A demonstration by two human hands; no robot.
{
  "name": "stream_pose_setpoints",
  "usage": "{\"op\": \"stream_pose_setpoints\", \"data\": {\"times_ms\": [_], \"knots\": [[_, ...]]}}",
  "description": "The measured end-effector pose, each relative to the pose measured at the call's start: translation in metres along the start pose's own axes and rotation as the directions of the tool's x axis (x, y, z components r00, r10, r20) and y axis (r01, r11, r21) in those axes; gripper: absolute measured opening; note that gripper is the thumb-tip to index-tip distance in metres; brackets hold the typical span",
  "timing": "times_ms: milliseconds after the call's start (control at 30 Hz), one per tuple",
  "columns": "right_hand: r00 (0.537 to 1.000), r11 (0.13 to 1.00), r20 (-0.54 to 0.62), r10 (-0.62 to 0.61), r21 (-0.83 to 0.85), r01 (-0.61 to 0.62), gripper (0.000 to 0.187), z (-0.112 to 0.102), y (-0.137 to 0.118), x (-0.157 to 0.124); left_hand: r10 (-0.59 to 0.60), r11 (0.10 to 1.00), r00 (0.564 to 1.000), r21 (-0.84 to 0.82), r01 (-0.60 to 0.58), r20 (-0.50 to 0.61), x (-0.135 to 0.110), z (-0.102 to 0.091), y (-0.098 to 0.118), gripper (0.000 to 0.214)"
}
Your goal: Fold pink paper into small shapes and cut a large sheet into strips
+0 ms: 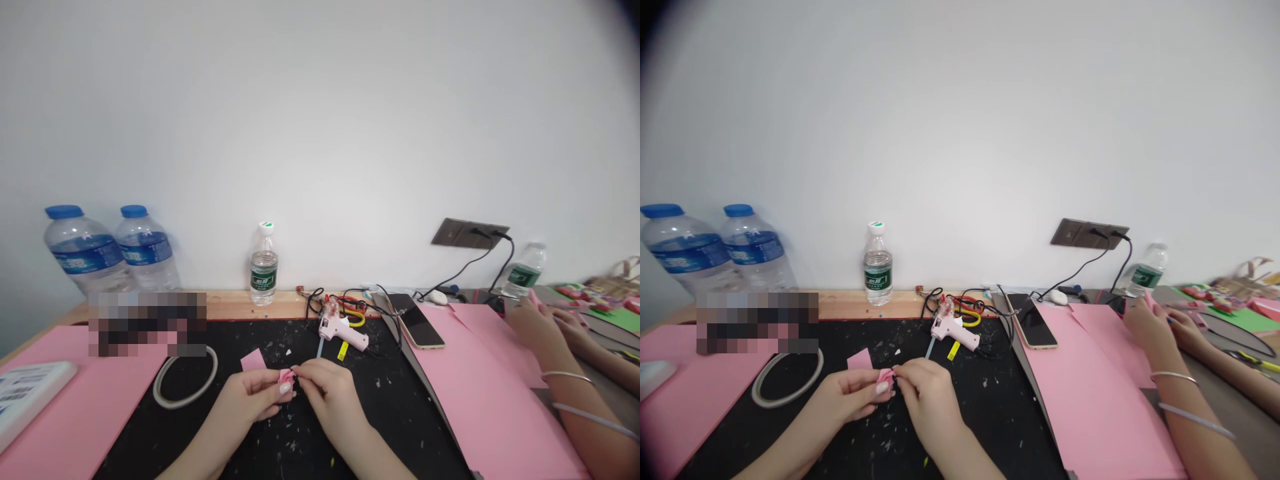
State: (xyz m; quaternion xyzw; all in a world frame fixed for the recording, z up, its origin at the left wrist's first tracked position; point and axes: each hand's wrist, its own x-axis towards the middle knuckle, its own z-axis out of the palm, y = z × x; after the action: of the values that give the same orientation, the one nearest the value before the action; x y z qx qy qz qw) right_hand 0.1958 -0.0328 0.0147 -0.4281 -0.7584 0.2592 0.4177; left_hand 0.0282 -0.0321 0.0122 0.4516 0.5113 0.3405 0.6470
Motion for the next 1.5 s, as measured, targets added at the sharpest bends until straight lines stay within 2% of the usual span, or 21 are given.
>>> {"op": "stream_pose_setpoints", "data": {"times_ms": [300,633,800,900,1000,1067,1200,1333,1500], "knots": [[0.988,0.994,0.138,0.07,-0.098,-0.056,0.023,0.005,0.008,-0.001,0.085,0.989,0.996,0.12,-0.081,-0.028,0.005,0.002,-0.005,0.025],[0.978,0.988,0.203,0.043,-0.151,-0.012,0.024,0.003,0.006,-0.003,0.102,0.987,0.995,0.127,-0.099,-0.017,0.006,0.003,-0.011,0.017],[0.988,0.998,0.144,0.056,-0.044,-0.05,0.026,0.004,0.006,-0.001,0.081,0.993,0.997,0.087,-0.079,-0.016,0.007,0.001,-0.008,0.019],[0.986,0.985,0.029,0.163,0.058,-0.164,0.027,0.006,0.01,0.0,0.064,0.998,0.998,-0.023,-0.064,-0.008,0.009,-0.002,-0.009,0.025],[0.971,0.969,-0.026,0.237,0.084,-0.234,0.025,0.008,0.012,0.0,0.143,0.983,0.989,-0.116,-0.145,-0.031,0.011,-0.005,-0.013,0.03],[0.974,0.972,-0.016,0.226,0.068,-0.224,0.021,0.007,0.01,0.0,0.188,0.971,0.981,-0.141,-0.192,-0.042,0.012,-0.006,-0.015,0.03],[0.986,0.985,-0.02,0.165,0.063,-0.164,0.018,0.006,0.003,0.0,0.206,0.972,0.979,-0.117,-0.205,-0.005,0.011,-0.004,-0.013,0.027],[0.986,0.982,-0.042,0.16,0.105,-0.155,0.018,0.006,0.002,0.0,0.178,0.973,0.984,-0.155,-0.173,0.02,0.007,0.0,-0.008,0.022],[0.979,0.961,-0.041,0.198,0.205,-0.186,0.018,0.007,0.003,0.002,0.039,0.981,0.999,-0.191,-0.039,-0.001,0.002,0.005,-0.002,0.025]]}}
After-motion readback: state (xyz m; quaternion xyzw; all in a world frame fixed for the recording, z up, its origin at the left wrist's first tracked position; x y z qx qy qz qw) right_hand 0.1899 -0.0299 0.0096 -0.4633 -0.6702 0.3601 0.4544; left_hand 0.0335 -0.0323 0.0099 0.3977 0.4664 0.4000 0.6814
